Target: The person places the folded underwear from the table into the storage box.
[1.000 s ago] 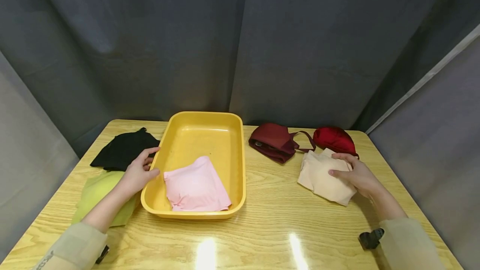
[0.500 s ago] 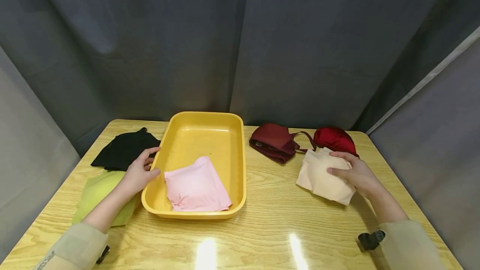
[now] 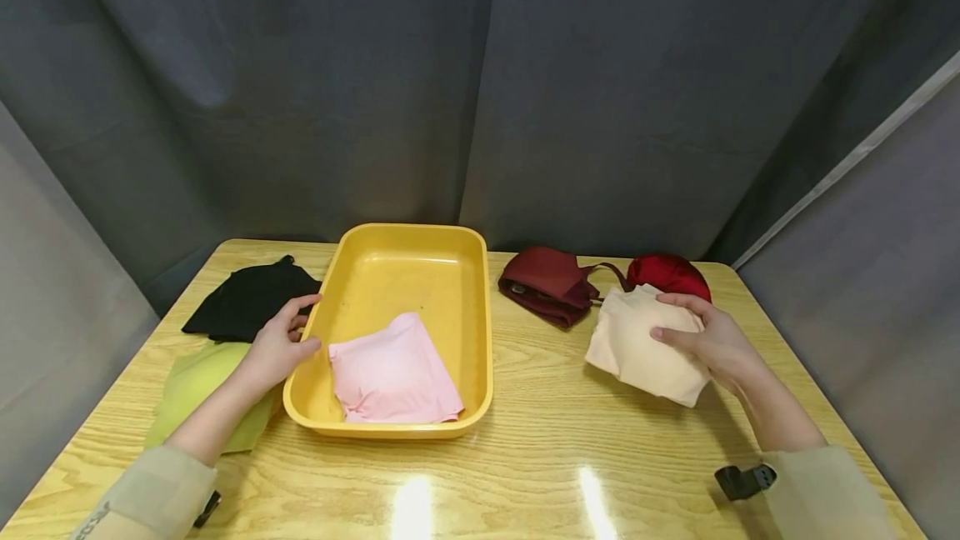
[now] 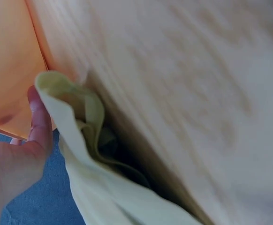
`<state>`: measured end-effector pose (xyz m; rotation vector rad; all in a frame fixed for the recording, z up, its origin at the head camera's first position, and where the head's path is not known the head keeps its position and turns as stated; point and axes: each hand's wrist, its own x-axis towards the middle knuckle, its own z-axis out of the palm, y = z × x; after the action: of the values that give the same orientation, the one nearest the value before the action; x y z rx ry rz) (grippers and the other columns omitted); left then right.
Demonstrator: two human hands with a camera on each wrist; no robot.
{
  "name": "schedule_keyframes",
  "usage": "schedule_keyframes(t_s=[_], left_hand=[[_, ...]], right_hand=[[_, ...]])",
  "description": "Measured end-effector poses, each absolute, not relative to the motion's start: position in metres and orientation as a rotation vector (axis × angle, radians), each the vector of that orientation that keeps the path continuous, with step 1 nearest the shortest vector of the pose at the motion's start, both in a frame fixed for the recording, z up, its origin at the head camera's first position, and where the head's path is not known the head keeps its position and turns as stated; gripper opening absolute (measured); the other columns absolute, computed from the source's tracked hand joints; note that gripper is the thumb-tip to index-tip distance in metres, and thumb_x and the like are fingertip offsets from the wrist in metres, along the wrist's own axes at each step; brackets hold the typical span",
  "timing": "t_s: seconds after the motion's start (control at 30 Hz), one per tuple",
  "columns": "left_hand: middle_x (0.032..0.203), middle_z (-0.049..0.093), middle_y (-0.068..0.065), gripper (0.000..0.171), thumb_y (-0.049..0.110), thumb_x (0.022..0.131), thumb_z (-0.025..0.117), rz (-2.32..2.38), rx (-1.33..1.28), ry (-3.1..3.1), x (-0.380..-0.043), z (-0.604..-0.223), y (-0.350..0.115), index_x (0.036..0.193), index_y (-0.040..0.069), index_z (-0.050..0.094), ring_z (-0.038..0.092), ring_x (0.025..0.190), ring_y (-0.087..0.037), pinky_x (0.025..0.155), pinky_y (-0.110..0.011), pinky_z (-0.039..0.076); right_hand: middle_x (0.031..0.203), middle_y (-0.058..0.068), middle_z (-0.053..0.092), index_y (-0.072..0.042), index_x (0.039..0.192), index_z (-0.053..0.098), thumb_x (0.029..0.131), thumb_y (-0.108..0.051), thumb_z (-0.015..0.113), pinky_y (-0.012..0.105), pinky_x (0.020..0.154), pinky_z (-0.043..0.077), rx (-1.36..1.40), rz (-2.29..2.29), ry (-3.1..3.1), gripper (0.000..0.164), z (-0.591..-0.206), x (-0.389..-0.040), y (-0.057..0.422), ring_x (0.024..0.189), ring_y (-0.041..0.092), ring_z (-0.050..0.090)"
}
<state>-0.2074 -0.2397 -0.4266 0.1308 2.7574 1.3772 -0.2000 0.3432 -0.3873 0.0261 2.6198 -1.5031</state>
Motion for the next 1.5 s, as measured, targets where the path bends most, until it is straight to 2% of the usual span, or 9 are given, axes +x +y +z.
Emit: schedule_keyframes(t_s=[0.17,0.37,0.6,0.87,1.17,1.5], left_hand=[[0.126,0.05,-0.026,0.066,0.003,0.085,0.057,1.374,0.136,2.759,-0.207,-0.426,-0.24,0.145,0.012,0.031,0.056,0.104,-0.032,0.081,-0.037,0.052],[0.125,0.051,-0.026,0.066,0.003,0.085,0.056,1.377,0.15,2.761,-0.207,-0.426,-0.24,0.145,0.011,0.031,0.056,0.104,-0.032,0.08,-0.036,0.052],[0.124,0.052,-0.026,0.065,0.003,0.084,0.057,1.37,0.157,2.775,-0.207,-0.425,-0.24,0.144,0.01,0.033,0.057,0.103,-0.033,0.08,-0.036,0.052],[0.119,0.056,-0.028,0.064,0.002,0.082,0.058,1.363,0.17,2.807,-0.208,-0.425,-0.24,0.142,0.007,0.036,0.06,0.095,-0.031,0.076,-0.033,0.052],[0.117,0.058,-0.027,0.062,0.002,0.082,0.059,1.349,0.138,2.827,-0.208,-0.421,-0.238,0.14,0.006,0.039,0.059,0.091,-0.029,0.074,-0.032,0.051],[0.116,0.059,-0.027,0.061,0.002,0.081,0.059,1.349,0.139,2.844,-0.208,-0.422,-0.237,0.139,0.005,0.04,0.059,0.091,-0.03,0.074,-0.031,0.05]], right_hand=[[0.137,0.015,0.028,-0.012,0.138,0.04,0.081,-0.035,0.072,0.028,0.067,0.052,0.059,-1.529,2.607,0.068,-0.377,-0.196,0.335,0.092,0.019,0.049],[0.131,0.011,0.034,-0.018,0.136,0.043,0.082,-0.034,0.072,0.032,0.066,0.054,0.054,-1.586,2.577,0.063,-0.366,-0.193,0.327,0.082,0.016,0.057],[0.127,0.007,0.035,-0.021,0.132,0.046,0.083,-0.031,0.071,0.032,0.067,0.055,0.016,-1.653,2.572,0.057,-0.355,-0.188,0.314,0.087,0.016,0.055],[0.128,0.005,0.033,-0.021,0.132,0.047,0.082,-0.031,0.072,0.03,0.068,0.055,-0.012,-1.692,2.573,0.056,-0.341,-0.184,0.297,0.094,0.018,0.051],[0.119,0.003,0.04,-0.019,0.13,0.049,0.083,-0.02,0.072,0.029,0.065,0.056,-0.09,-1.812,2.498,0.052,-0.328,-0.186,0.278,0.083,0.014,0.058],[0.121,0.003,0.041,-0.019,0.131,0.05,0.082,-0.015,0.072,0.027,0.065,0.055,-0.152,-1.919,2.391,0.053,-0.313,-0.194,0.256,0.087,0.012,0.059]])
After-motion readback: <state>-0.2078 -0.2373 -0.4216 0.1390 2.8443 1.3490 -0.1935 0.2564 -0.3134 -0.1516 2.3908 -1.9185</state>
